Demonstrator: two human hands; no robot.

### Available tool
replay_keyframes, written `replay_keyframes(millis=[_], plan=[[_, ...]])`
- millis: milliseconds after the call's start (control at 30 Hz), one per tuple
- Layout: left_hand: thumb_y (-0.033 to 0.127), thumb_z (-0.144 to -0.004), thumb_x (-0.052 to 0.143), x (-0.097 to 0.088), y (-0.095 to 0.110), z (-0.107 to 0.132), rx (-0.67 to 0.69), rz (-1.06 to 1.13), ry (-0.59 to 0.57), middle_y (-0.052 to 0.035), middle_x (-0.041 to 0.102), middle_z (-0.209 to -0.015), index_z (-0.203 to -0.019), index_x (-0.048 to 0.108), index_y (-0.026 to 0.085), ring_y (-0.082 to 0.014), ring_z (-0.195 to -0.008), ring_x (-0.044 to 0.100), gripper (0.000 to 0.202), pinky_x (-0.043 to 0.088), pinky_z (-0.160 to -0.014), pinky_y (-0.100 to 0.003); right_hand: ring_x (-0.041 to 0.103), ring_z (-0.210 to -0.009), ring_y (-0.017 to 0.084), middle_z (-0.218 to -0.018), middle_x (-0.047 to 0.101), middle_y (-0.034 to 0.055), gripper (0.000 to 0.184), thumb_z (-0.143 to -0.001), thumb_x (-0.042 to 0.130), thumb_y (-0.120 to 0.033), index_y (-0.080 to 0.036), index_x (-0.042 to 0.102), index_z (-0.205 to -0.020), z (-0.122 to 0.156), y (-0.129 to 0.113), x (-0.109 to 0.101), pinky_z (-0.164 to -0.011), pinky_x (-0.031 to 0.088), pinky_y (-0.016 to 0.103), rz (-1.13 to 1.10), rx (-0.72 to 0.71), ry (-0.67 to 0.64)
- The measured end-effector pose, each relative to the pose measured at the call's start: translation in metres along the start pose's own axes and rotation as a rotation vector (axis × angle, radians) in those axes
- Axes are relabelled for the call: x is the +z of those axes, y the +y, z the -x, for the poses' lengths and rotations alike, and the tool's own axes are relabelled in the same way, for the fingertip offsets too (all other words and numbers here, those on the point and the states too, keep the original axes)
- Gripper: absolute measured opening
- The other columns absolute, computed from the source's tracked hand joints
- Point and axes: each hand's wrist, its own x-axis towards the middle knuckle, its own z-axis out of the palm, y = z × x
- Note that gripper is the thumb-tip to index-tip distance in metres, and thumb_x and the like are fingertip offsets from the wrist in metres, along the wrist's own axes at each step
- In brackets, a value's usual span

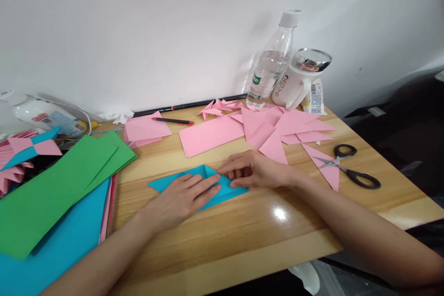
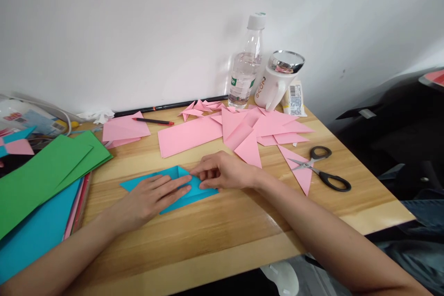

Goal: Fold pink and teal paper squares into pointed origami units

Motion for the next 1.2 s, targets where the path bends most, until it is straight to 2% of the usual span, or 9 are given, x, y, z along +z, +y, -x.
replay_keyframes(millis=[100, 233, 467, 567, 667, 800, 900, 1033, 1200], plan=[[0.013, -0.096, 0.024, 0.003, -0.001, 0.000, 0.007, 0.001, -0.010, -0.0049, 0.047, -0.141, -0.139, 0.036, 0.026, -0.0192, -0.113, 0.053, 0.046, 0.037, -0.094, -0.033, 0.054, -0.065, 0.008, -0.079, 0.057, 0.0013, 0.033, -0.081, 0.065, -0.025, -0.017, 0.067, -0.113, -0.001, 0.003, 0.002, -0.055, 0.045, 0.019, 0.016, -0.037, -0.005], [0.013, -0.097, 0.023, 0.004, -0.002, 0.001, 0.027, -0.023, 0.051, -0.0069, 0.043, -0.144, -0.136, 0.040, 0.025, -0.0195, -0.117, 0.051, 0.044, 0.035, -0.092, -0.032, 0.047, -0.059, 0.005, -0.076, 0.054, -0.0028, 0.048, -0.082, 0.065, -0.023, -0.022, 0.056, -0.129, -0.002, 0.005, 0.003, -0.055, 0.043, 0.017, 0.025, -0.044, -0.021], [0.010, -0.098, 0.022, 0.000, -0.008, 0.000, 0.083, -0.072, 0.114, -0.0034, 0.049, -0.140, -0.134, 0.042, 0.018, -0.0167, -0.102, 0.055, 0.042, 0.035, -0.085, -0.029, 0.051, -0.062, 0.007, -0.080, 0.057, -0.0001, 0.045, -0.083, 0.066, -0.026, -0.022, 0.058, -0.127, -0.001, 0.008, 0.004, -0.058, 0.044, 0.019, 0.148, -0.156, -0.021], [0.011, -0.098, 0.023, 0.002, -0.010, 0.001, 0.092, -0.059, 0.148, -0.0042, 0.050, -0.138, -0.131, 0.045, 0.020, -0.0162, -0.100, 0.056, 0.040, 0.036, -0.085, -0.029, 0.050, -0.060, 0.007, -0.078, 0.057, -0.0009, 0.046, -0.082, 0.067, -0.026, -0.021, 0.058, -0.127, -0.001, 0.006, 0.004, -0.058, 0.044, 0.019, 0.155, -0.173, -0.020], [0.012, -0.099, 0.023, 0.004, -0.010, 0.002, 0.097, -0.037, 0.159, -0.0057, 0.052, -0.136, -0.136, 0.040, 0.022, -0.0160, -0.100, 0.056, 0.042, 0.038, -0.084, -0.029, 0.048, -0.058, 0.007, -0.075, 0.056, -0.0021, 0.046, -0.082, 0.068, -0.029, -0.021, 0.059, -0.126, -0.001, 0.003, 0.005, -0.056, 0.042, 0.018, 0.141, -0.143, -0.032], [0.014, -0.099, 0.020, 0.005, -0.010, 0.002, 0.091, -0.037, 0.116, -0.0058, 0.052, -0.136, -0.142, 0.032, 0.024, -0.0163, -0.100, 0.056, 0.045, 0.041, -0.081, -0.029, 0.046, -0.059, 0.007, -0.073, 0.057, -0.0030, 0.053, -0.081, 0.069, -0.032, -0.022, 0.054, -0.131, 0.000, 0.002, 0.006, -0.056, 0.041, 0.018, 0.176, -0.110, -0.038], [0.016, -0.100, 0.017, 0.004, -0.010, 0.002, 0.078, -0.035, 0.072, -0.0041, 0.052, -0.136, -0.141, 0.034, 0.026, -0.0166, -0.101, 0.056, 0.046, 0.041, -0.082, -0.028, 0.046, -0.058, 0.008, -0.072, 0.057, -0.0034, 0.059, -0.080, 0.070, -0.034, -0.023, 0.051, -0.134, 0.000, 0.001, 0.007, -0.057, 0.041, 0.018, 0.203, -0.091, -0.034], [0.018, -0.099, 0.021, 0.001, -0.008, 0.001, 0.023, 0.014, 0.006, -0.0016, 0.050, -0.138, -0.140, 0.035, 0.027, -0.0188, -0.110, 0.054, 0.045, 0.040, -0.088, -0.029, 0.047, -0.059, 0.008, -0.071, 0.057, -0.0029, 0.058, -0.080, 0.068, -0.037, -0.022, 0.051, -0.134, 0.000, -0.001, 0.006, -0.056, 0.041, 0.018, 0.190, -0.078, -0.066], [0.008, -0.093, 0.024, 0.000, -0.005, 0.003, -0.057, 0.084, -0.042, -0.0018, 0.044, -0.144, -0.142, 0.031, 0.030, -0.0182, -0.125, 0.045, 0.054, 0.036, -0.100, -0.032, 0.046, -0.056, 0.008, -0.068, 0.055, -0.0052, 0.066, -0.079, 0.069, -0.037, -0.023, 0.045, -0.139, 0.000, -0.004, 0.006, -0.056, 0.041, 0.018, 0.144, -0.036, -0.075]])
